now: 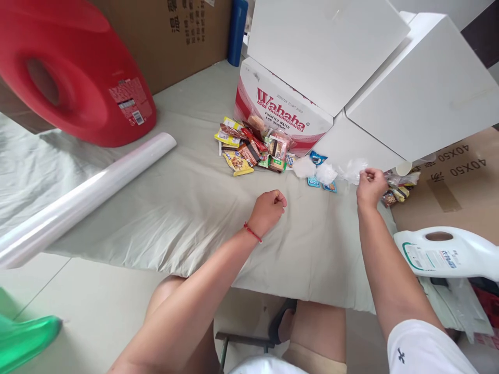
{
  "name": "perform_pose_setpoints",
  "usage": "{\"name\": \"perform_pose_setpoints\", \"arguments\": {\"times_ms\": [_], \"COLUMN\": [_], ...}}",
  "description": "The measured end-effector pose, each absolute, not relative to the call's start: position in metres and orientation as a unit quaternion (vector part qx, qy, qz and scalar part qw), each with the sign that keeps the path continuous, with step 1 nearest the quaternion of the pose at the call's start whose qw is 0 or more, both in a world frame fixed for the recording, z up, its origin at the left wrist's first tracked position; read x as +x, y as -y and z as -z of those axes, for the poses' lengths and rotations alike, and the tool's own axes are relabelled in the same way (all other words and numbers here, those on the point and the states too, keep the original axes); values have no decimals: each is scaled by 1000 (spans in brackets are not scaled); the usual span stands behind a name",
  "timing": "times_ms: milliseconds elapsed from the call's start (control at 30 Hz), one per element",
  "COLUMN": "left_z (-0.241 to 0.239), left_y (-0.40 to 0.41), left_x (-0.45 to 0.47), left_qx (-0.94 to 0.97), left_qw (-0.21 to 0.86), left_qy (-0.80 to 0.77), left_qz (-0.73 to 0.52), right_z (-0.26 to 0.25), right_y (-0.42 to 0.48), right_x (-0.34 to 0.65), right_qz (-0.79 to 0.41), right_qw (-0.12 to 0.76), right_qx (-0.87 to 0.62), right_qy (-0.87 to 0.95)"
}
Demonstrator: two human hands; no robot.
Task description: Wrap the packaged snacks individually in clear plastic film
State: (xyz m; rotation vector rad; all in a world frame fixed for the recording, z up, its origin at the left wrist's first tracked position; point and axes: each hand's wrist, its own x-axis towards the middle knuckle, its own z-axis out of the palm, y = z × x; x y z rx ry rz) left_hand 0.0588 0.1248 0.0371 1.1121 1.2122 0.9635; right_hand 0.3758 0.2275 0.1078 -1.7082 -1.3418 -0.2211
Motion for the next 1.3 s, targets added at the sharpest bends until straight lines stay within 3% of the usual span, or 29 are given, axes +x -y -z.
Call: {"name": "perform_pose_setpoints", "arguments": {"times_ms": [67, 133, 267, 467, 800, 933, 1033, 1167, 1300], "left_z": [-37, -38, -46, -43, -26, -31, -38, -43, -39], "left_y": [-125, -125, -120, -112, -126, -125, -122, -121, -124], "left_x": [60, 63, 75, 88, 89, 85, 82, 83, 84], "left_qx": [470, 458, 391, 279, 381, 377, 319, 286, 373], "left_qw": [583, 600, 668, 774, 697, 664, 745, 778, 665], "left_qy": [-520, -511, -470, -381, -427, -446, -373, -335, -398], "left_qz": [-411, -411, -424, -421, -431, -466, -453, -447, -510], "right_z": [-116, -114, -81, -29, -49, -65, -78, -92, -91], "right_y": [-210, -184, -129, -110, -122, -152, -198, -248, -218], "right_x": [364, 344, 298, 269, 287, 308, 330, 346, 327], "right_qz": [10, -163, -438, -593, -616, -537, -463, -369, -341], "right_qw": [540, 613, 630, 626, 577, 642, 685, 623, 616], "right_qx": [-652, -584, -520, -457, -461, -467, -487, -629, -619], "right_qy": [532, 506, 375, 218, 275, 285, 283, 284, 347]}}
